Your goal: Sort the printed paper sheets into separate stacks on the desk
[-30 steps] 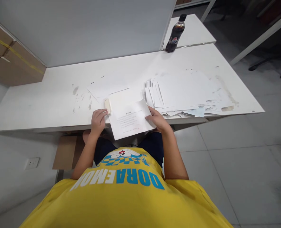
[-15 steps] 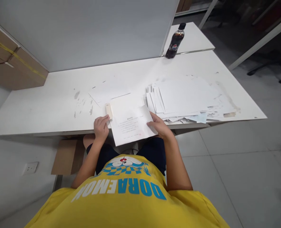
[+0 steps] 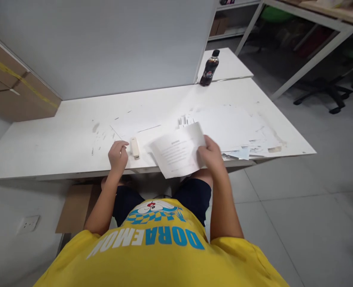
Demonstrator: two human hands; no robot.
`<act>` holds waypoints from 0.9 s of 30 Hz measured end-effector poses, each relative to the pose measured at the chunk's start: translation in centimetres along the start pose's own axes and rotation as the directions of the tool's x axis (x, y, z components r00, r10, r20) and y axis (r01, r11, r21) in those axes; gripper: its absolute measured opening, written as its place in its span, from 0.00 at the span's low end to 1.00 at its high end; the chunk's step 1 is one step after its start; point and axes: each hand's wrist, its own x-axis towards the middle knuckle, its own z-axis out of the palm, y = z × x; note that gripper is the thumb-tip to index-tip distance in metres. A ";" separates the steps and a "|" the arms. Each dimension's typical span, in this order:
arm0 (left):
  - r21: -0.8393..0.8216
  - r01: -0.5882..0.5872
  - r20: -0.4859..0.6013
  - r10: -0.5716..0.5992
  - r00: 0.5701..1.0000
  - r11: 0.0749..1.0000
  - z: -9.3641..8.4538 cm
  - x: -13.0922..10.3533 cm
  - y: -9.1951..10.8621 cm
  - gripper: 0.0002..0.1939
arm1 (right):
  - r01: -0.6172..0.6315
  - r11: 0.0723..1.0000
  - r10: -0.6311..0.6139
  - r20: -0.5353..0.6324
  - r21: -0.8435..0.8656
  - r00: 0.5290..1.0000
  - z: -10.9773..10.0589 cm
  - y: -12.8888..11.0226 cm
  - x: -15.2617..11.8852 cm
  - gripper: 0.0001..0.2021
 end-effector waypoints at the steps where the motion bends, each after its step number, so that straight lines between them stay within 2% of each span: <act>1: 0.025 0.045 0.021 -0.045 0.999 0.999 0.0 1.3 -0.9 0.18 | 0.015 0.997 -0.021 -0.089 -0.074 0.996 -1.3 0.0 0.9 0.21; 3: 0.108 0.099 0.142 -0.113 0.983 0.989 0.6 3.9 -2.8 0.20 | 0.003 0.972 -0.055 -0.213 -0.236 0.976 -3.8 0.1 3.0 0.20; 6: 0.274 0.102 0.390 -0.208 0.897 0.956 2.0 6.6 -5.3 0.34 | -0.053 0.887 -0.077 -0.258 -0.459 0.963 -6.0 0.9 6.1 0.20; 8: 0.355 0.090 0.455 -0.257 0.853 0.930 2.9 7.2 -6.2 0.35 | -0.044 0.829 -0.126 -0.262 -0.557 0.957 -6.2 1.7 7.4 0.23; 10: 0.388 0.066 0.454 -0.253 0.854 0.919 3.4 7.1 -6.5 0.34 | -0.003 0.798 -0.223 -0.299 -0.603 0.928 -5.7 2.5 7.7 0.26; 14: 0.395 0.055 0.397 -0.224 0.890 0.917 3.4 6.8 -6.4 0.32 | 0.137 0.806 -0.433 -0.416 -0.575 0.800 -3.7 3.0 5.5 0.25; 16: 0.375 0.088 0.348 -0.228 0.909 0.923 3.3 7.0 -6.5 0.28 | 0.241 0.826 -0.489 -0.433 -0.510 0.757 -2.3 2.5 3.5 0.22; 18: 0.321 0.135 0.282 -0.230 0.931 0.938 3.3 7.4 -6.7 0.23 | 0.344 0.846 -0.503 -0.397 -0.406 0.768 -0.4 1.9 1.2 0.19; 20: 0.243 0.205 0.204 -0.257 0.945 0.948 3.3 7.6 -6.9 0.17 | 0.419 0.862 -0.498 -0.326 -0.286 0.803 1.6 1.4 -1.2 0.16; 23: 0.078 0.350 0.025 -0.352 0.935 0.934 2.6 7.4 -6.5 0.15 | 0.463 0.879 -0.476 -0.213 -0.112 0.853 4.6 1.0 -4.3 0.12; 25: -0.107 0.410 -0.133 -0.422 0.897 0.906 1.5 6.9 -5.3 0.16 | 0.459 0.888 -0.455 -0.145 -0.003 0.879 5.9 1.0 -5.9 0.11; 27: -0.349 0.413 -0.260 -0.511 0.819 0.841 0.1 6.2 -3.1 0.18 | 0.437 0.896 -0.428 -0.107 0.081 0.898 6.5 0.8 -6.8 0.10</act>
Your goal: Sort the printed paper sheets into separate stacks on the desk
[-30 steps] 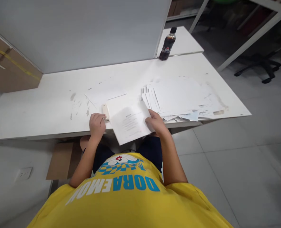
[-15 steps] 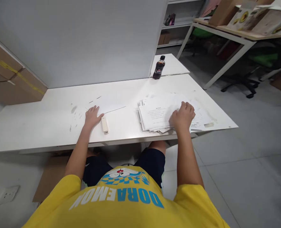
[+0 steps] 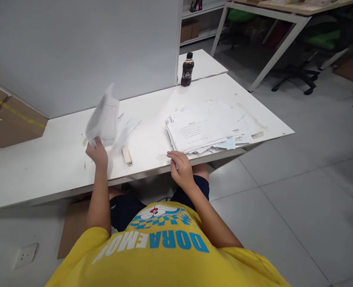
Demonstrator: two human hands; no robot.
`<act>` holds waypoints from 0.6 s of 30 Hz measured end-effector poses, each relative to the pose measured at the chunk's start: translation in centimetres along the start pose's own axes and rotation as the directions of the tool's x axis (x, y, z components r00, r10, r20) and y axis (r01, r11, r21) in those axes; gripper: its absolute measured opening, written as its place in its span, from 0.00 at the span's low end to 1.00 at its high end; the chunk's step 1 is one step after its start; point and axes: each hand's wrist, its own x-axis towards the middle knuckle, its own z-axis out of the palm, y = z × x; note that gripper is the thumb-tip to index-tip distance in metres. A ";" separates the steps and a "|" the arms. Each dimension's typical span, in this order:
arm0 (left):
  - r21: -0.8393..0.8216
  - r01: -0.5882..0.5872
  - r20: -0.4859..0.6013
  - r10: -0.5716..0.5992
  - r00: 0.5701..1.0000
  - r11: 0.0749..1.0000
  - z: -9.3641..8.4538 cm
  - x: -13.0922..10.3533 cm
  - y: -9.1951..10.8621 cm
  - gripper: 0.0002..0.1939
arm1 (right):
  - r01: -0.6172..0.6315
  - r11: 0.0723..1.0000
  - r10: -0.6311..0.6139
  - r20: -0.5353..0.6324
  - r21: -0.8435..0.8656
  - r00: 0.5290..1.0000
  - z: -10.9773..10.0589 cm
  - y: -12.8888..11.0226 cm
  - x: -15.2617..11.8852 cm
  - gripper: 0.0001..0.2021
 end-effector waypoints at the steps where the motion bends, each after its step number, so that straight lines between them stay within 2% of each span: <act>1: -0.127 0.044 -0.048 -0.050 0.998 0.991 -0.7 -0.9 1.2 0.20 | -0.027 0.999 0.027 0.004 0.029 1.000 0.1 -0.2 -0.1 0.10; 3: -0.346 0.111 -0.048 -0.136 0.990 0.931 -2.1 -2.9 3.4 0.24 | -0.117 0.988 0.115 0.031 0.104 0.993 0.0 -0.7 0.1 0.13; 5: -0.478 0.180 0.063 -0.171 0.983 0.860 -3.4 -5.2 5.1 0.25 | -0.244 0.939 0.211 0.153 0.243 0.965 -0.2 -1.2 0.7 0.22; 6: -0.508 0.221 0.124 -0.183 0.975 0.833 -3.9 -6.3 5.6 0.25 | -0.308 0.891 0.233 0.247 0.332 0.940 -0.3 -1.6 0.9 0.27; 8: -0.513 0.307 0.206 -0.232 0.951 0.801 -4.6 -8.2 6.0 0.23 | -0.415 0.764 0.198 0.432 0.494 0.880 -0.2 -2.3 1.1 0.34; 11: -0.460 0.420 0.259 -0.334 0.906 0.782 -4.8 -10.3 5.5 0.21 | -0.526 0.592 0.120 0.579 0.610 0.807 0.9 -3.6 0.6 0.40; 12: -0.438 0.457 0.284 -0.363 0.887 0.774 -4.7 -10.8 5.3 0.20 | -0.559 0.552 0.131 0.598 0.619 0.791 1.5 -3.9 0.2 0.41; 14: -0.393 0.537 0.368 -0.408 0.836 0.746 -4.5 -11.7 4.8 0.19 | -0.619 0.483 0.239 0.586 0.620 0.774 3.0 -4.5 -0.5 0.38; 18: -0.316 0.679 0.525 -0.474 0.707 0.663 -4.6 -12.6 4.2 0.18 | -0.647 0.356 0.527 0.427 0.674 0.735 5.1 -4.2 -1.5 0.31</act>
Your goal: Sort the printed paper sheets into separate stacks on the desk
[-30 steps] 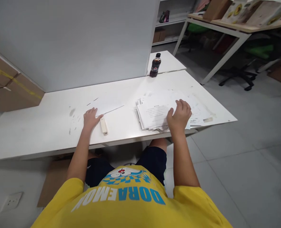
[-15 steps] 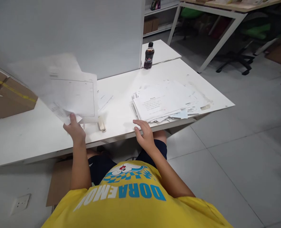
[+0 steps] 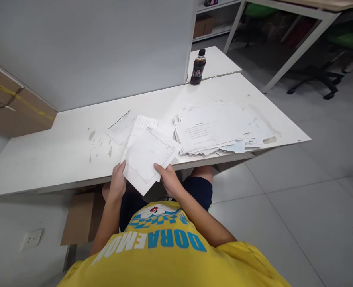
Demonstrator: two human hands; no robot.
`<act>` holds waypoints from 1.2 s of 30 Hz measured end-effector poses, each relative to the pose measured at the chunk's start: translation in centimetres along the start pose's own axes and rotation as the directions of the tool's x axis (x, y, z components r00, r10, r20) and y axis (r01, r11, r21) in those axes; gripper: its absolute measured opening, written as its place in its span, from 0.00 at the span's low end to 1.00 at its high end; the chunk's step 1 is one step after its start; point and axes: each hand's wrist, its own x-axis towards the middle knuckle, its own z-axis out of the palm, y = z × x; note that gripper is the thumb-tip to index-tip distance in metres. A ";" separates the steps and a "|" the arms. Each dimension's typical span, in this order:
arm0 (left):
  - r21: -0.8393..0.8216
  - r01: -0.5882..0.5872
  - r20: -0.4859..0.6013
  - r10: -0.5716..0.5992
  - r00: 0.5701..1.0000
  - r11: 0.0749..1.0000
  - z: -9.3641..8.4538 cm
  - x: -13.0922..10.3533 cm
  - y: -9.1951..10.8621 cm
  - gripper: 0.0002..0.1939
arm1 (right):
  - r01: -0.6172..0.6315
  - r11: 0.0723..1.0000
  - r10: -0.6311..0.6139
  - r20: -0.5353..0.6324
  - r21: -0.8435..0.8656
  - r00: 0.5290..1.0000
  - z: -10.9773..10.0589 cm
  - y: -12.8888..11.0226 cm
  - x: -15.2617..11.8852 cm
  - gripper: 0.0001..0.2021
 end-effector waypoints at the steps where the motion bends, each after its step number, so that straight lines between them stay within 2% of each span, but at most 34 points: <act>1: 0.004 0.041 0.035 -0.041 0.999 0.999 -0.2 -0.1 0.0 0.17 | 0.010 1.000 -0.008 -0.052 0.030 0.999 -0.1 0.3 0.2 0.31; 5: 0.094 0.156 0.250 -0.175 0.952 0.983 -1.4 -0.3 0.8 0.16 | 0.054 0.996 -0.041 -0.167 0.074 0.985 -1.6 0.6 0.8 0.28; 10: 0.284 0.159 0.429 -0.273 0.861 0.946 -2.9 -0.3 1.9 0.20 | 0.057 0.994 -0.034 -0.244 0.089 0.969 -2.7 0.3 0.8 0.27; 12: 0.288 0.134 0.457 -0.259 0.851 0.948 -2.9 -0.5 1.9 0.23 | 0.077 0.993 -0.049 -0.280 0.087 0.959 -2.5 0.2 0.6 0.28; 16: 0.067 0.007 0.395 -0.033 0.918 0.998 -1.7 -2.2 1.5 0.35 | 0.166 0.986 -0.149 -0.325 0.023 0.934 -1.9 -0.2 0.3 0.28; 18: -0.011 -0.098 0.360 0.095 0.928 0.995 -0.6 -3.3 1.0 0.41 | 0.226 0.974 -0.216 -0.346 -0.011 0.913 -1.7 -0.4 0.2 0.28; 20: -0.012 -0.199 0.267 0.195 0.944 0.980 0.7 -4.3 0.3 0.41 | 0.285 0.957 -0.285 -0.349 -0.053 0.893 -1.4 -0.6 0.0 0.29; 22: 0.005 -0.245 0.141 0.242 0.960 0.969 1.8 -4.8 -0.6 0.35 | 0.339 0.934 -0.356 -0.311 -0.108 0.881 -1.1 -0.8 -0.3 0.28; 25: -0.076 -0.214 0.045 0.217 0.975 0.974 2.7 -4.6 -1.6 0.24 | 0.385 0.913 -0.408 -0.268 -0.135 0.873 -0.6 -1.0 -0.7 0.27; 28: -0.164 -0.142 0.013 0.146 0.989 0.976 2.4 -3.7 -1.6 0.19 | 0.374 0.924 -0.376 -0.345 -0.076 0.860 -1.0 -1.8 -0.6 0.26; 30: -0.182 -0.112 -0.016 0.111 0.994 0.977 1.7 -3.0 -1.0 0.18 | 0.353 0.934 -0.349 -0.381 -0.062 0.856 -2.1 -2.8 -0.2 0.25; 32: -0.189 -0.097 -0.042 0.091 0.995 0.977 1.0 -2.5 -0.1 0.17 | 0.281 0.952 -0.305 -0.306 -0.121 0.902 -3.7 -4.2 0.4 0.24; 34: -0.176 -0.089 -0.023 0.087 0.996 0.980 0.5 -2.3 0.8 0.17 | 0.176 0.951 -0.219 -0.151 -0.254 0.964 -5.2 -5.6 0.9 0.25; 36: -0.142 -0.078 0.020 0.082 0.996 0.987 0.2 -2.4 1.6 0.17 | 0.116 0.909 -0.141 -0.034 -0.401 0.989 -6.2 -6.6 1.2 0.27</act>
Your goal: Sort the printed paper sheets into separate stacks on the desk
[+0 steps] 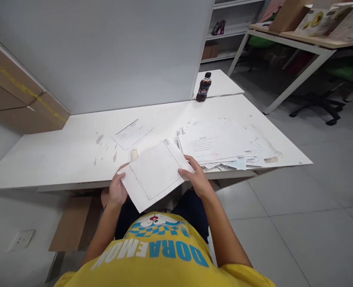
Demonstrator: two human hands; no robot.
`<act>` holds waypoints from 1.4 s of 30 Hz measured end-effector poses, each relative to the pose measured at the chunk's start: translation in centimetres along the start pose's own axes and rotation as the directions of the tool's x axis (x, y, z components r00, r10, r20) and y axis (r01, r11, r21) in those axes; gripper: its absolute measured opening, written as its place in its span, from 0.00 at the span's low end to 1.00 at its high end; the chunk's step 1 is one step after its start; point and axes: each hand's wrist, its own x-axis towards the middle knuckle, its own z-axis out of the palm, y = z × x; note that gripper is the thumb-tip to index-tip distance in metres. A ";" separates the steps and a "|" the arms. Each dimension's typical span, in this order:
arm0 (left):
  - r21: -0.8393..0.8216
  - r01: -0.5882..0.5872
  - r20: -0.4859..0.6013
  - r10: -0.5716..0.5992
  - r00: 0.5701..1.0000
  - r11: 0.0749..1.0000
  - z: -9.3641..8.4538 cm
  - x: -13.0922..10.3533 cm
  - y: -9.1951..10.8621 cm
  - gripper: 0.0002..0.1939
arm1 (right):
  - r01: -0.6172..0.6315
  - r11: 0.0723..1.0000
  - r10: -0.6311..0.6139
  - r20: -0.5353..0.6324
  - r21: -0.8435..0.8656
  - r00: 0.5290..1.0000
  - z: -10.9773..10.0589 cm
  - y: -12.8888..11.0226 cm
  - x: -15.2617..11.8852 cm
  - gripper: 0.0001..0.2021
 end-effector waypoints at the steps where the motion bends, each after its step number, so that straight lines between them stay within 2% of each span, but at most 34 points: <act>1: 0.023 0.012 0.014 -0.012 1.000 1.000 0.0 -0.1 0.3 0.17 | -0.002 0.998 0.004 0.034 -0.059 0.999 -0.3 -0.2 0.1 0.29; 4: 0.061 0.042 -0.007 -0.041 0.999 0.997 0.2 -0.7 0.4 0.20 | 0.005 0.991 0.011 0.121 -0.131 0.993 -0.4 -0.9 -0.1 0.31; 7: 0.100 0.023 -0.020 -0.022 1.000 0.995 0.2 -0.7 0.2 0.22 | -0.031 0.987 0.074 0.265 -0.159 0.961 -0.3 -1.6 0.0 0.25; 9: 0.196 -0.057 -0.022 0.063 0.998 0.979 0.0 -0.2 0.3 0.21 | -0.018 0.981 0.080 0.323 -0.192 0.943 -0.4 -2.0 0.3 0.17; 11: 0.320 -0.222 -0.014 0.238 0.971 0.921 -0.2 0.4 0.7 0.19 | 0.071 0.974 0.001 0.316 -0.214 0.949 -0.4 -2.3 0.9 0.12; 12: 0.367 -0.329 0.005 0.352 0.936 0.870 -0.2 0.8 0.9 0.17 | 0.141 0.965 -0.074 0.289 -0.219 0.954 -0.4 -2.3 1.3 0.11; 13: 0.392 -0.445 0.037 0.469 0.882 0.805 -0.2 1.2 1.1 0.15 | 0.215 0.952 -0.159 0.251 -0.218 0.955 -0.2 -2.3 1.6 0.11; 15: 0.370 -0.670 0.143 0.673 0.725 0.644 0.0 2.1 1.2 0.11 | 0.344 0.919 -0.316 0.159 -0.193 0.935 0.2 -2.1 2.2 0.09; 17: 0.276 -0.826 0.235 0.799 0.554 0.491 0.2 3.0 0.7 0.08 | 0.429 0.891 -0.423 0.076 -0.150 0.903 0.8 -1.3 2.9 0.08; 18: 0.229 -0.864 0.259 0.828 0.497 0.447 0.3 3.5 0.2 0.07 | 0.447 0.885 -0.446 0.038 -0.134 0.894 1.1 -0.6 3.2 0.08; 19: 0.203 -0.878 0.272 0.836 0.476 0.434 0.3 3.8 -0.6 0.08 | 0.444 0.887 -0.447 0.003 -0.128 0.894 1.3 0.2 3.5 0.08; 20: 0.204 -0.870 0.270 0.829 0.490 0.449 0.3 4.2 -1.5 0.11 | 0.425 0.896 -0.432 -0.029 -0.130 0.902 1.5 1.2 3.7 0.08; 21: 0.230 -0.843 0.250 0.808 0.534 0.486 0.1 4.4 -2.5 0.15 | 0.393 0.908 -0.404 -0.057 -0.144 0.913 1.7 2.3 3.9 0.08; 24: 0.366 -0.687 0.112 0.703 0.702 0.628 -0.8 4.5 -5.5 0.22 | 0.296 0.933 -0.322 -0.109 -0.206 0.940 2.0 5.3 4.1 0.08; 25: 0.395 -0.635 0.066 0.669 0.740 0.664 -1.1 4.4 -6.3 0.22 | 0.285 0.934 -0.316 -0.123 -0.216 0.941 2.1 6.0 4.0 0.08; 27: 0.422 -0.572 0.030 0.620 0.784 0.703 -1.7 4.1 -7.5 0.22 | 0.298 0.931 -0.334 -0.160 -0.212 0.929 2.2 6.9 3.8 0.08; 30: 0.439 -0.554 0.055 0.595 0.802 0.707 -2.0 3.9 -8.2 0.20 | 0.329 0.921 -0.368 -0.192 -0.209 0.910 2.6 7.5 3.9 0.07; 36: 0.484 -0.577 0.061 0.632 0.773 0.659 -1.2 4.3 -8.4 0.24 | 0.317 0.922 -0.351 -0.133 -0.223 0.927 3.0 7.9 4.9 0.09; 42: 0.475 -0.574 0.001 0.652 0.758 0.667 -1.2 3.2 -7.6 0.25 | 0.331 0.934 -0.346 -0.105 -0.131 0.933 2.3 7.0 3.6 0.08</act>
